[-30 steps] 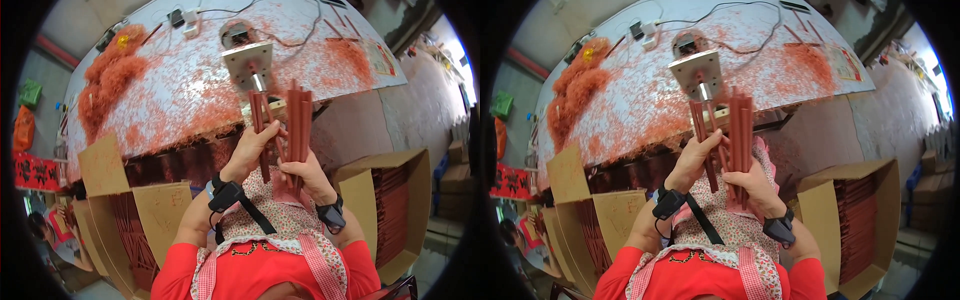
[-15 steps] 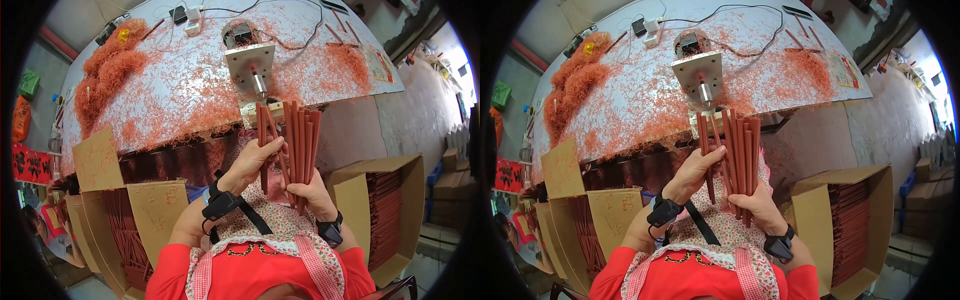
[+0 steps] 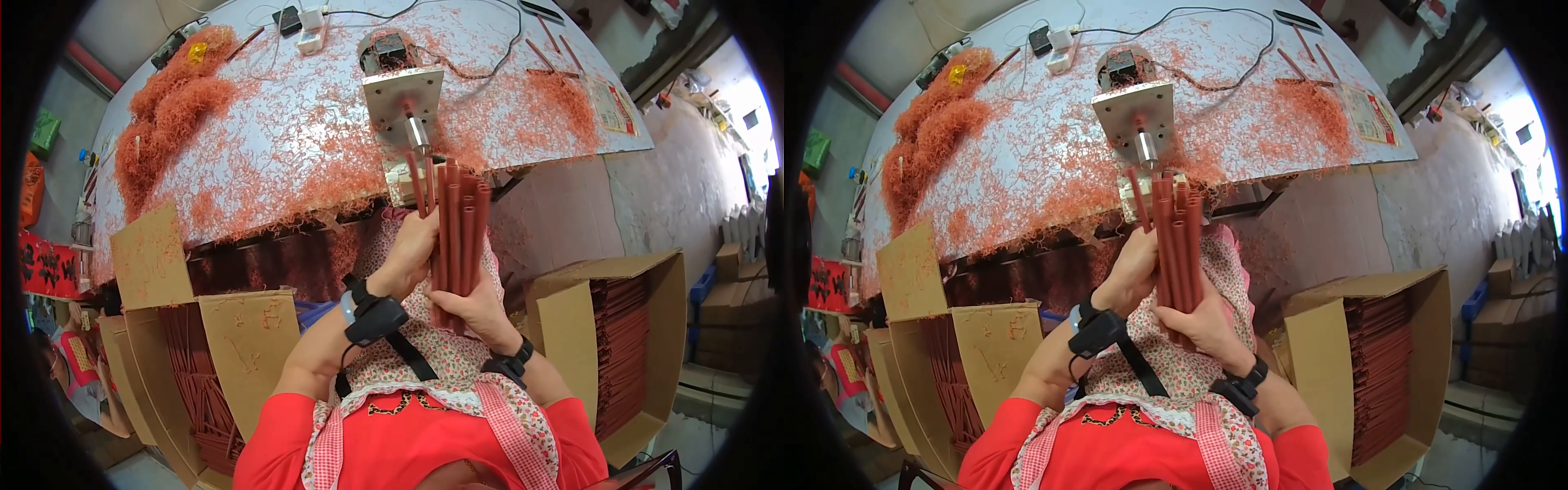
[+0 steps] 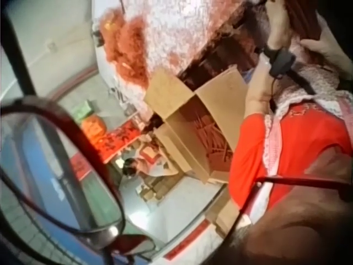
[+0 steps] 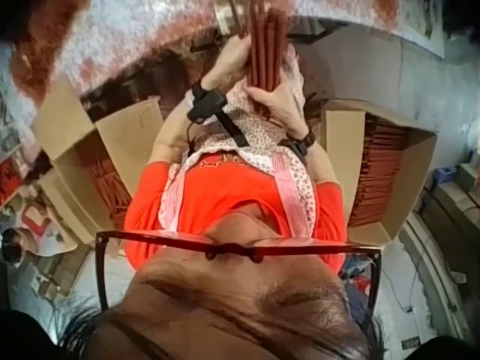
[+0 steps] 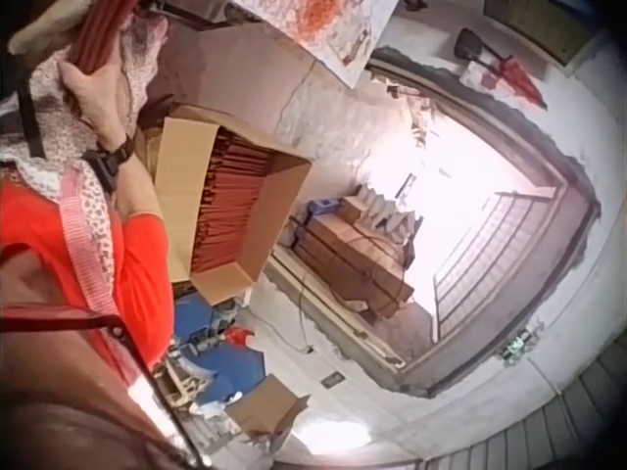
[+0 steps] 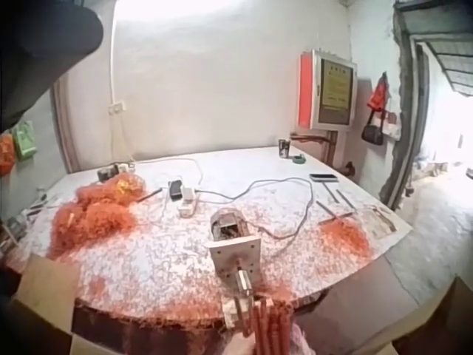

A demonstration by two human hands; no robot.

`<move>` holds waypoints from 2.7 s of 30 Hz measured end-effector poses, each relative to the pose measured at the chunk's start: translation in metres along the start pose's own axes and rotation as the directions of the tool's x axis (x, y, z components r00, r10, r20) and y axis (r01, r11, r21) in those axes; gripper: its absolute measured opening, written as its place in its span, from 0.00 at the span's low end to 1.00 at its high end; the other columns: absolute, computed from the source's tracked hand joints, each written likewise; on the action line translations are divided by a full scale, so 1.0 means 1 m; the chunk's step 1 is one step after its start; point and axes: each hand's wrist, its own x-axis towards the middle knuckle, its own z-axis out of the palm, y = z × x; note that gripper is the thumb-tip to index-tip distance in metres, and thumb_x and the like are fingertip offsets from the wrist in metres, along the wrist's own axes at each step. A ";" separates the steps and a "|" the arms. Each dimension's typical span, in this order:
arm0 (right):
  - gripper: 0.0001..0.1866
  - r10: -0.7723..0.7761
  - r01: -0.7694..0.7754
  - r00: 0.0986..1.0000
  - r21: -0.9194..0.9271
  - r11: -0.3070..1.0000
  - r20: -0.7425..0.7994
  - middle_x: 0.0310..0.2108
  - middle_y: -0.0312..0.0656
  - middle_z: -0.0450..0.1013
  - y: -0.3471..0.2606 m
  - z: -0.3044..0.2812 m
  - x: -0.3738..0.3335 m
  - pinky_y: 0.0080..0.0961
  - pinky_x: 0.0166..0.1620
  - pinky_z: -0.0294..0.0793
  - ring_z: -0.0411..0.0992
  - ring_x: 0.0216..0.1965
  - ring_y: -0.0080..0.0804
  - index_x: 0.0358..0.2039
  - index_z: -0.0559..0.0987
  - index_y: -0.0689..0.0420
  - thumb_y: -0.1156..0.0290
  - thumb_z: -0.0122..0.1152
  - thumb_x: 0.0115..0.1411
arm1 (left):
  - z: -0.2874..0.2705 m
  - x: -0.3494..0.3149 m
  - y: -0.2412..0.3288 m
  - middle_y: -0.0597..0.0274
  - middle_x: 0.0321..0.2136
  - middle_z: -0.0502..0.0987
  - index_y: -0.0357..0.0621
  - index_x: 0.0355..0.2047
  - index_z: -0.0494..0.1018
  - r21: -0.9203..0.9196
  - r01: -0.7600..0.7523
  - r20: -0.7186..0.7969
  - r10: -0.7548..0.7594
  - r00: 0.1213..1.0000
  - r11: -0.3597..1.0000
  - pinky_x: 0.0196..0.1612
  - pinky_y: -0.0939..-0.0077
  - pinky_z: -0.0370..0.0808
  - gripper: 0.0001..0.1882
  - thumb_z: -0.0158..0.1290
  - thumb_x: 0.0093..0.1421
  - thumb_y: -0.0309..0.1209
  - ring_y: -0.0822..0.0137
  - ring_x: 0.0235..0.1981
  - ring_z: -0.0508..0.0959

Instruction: The person picks up a bundle of red tubes from a cardboard box, feeds them one at a time into a machine, and places the processed bundle into a different cardboard box.

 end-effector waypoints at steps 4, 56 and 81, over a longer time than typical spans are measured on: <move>0.24 0.111 -0.115 0.993 0.092 0.989 0.040 0.26 0.40 0.72 -0.008 -0.017 -0.011 0.19 0.28 0.73 0.72 0.24 0.25 0.46 0.66 0.64 0.80 0.61 0.47 | -0.013 0.000 -0.002 0.72 0.24 0.74 0.44 0.33 0.74 0.065 0.050 0.108 -0.057 0.993 0.997 0.22 0.85 0.62 0.14 0.49 0.63 0.42 0.82 0.21 0.67; 0.35 -0.046 0.114 0.973 -0.295 0.949 0.227 0.43 0.43 0.69 0.044 -0.076 -0.034 0.22 0.51 0.65 0.68 0.46 0.27 0.55 0.65 0.59 0.79 0.66 0.44 | -0.033 -0.040 0.088 0.60 0.28 0.78 0.37 0.32 0.75 0.280 -0.410 0.217 0.358 0.908 0.868 0.36 0.76 0.76 0.14 0.48 0.64 0.36 0.70 0.30 0.78; 0.23 -0.644 0.712 0.702 -0.297 0.636 0.304 0.35 0.55 0.72 -0.025 -0.039 0.045 0.36 0.42 0.71 0.71 0.39 0.49 0.49 0.68 0.61 0.59 0.51 0.58 | -0.003 -0.036 0.003 0.59 0.33 0.72 0.38 0.48 0.62 0.214 0.160 0.307 -0.222 0.926 0.964 0.38 0.73 0.72 0.23 0.54 0.53 0.29 0.66 0.34 0.74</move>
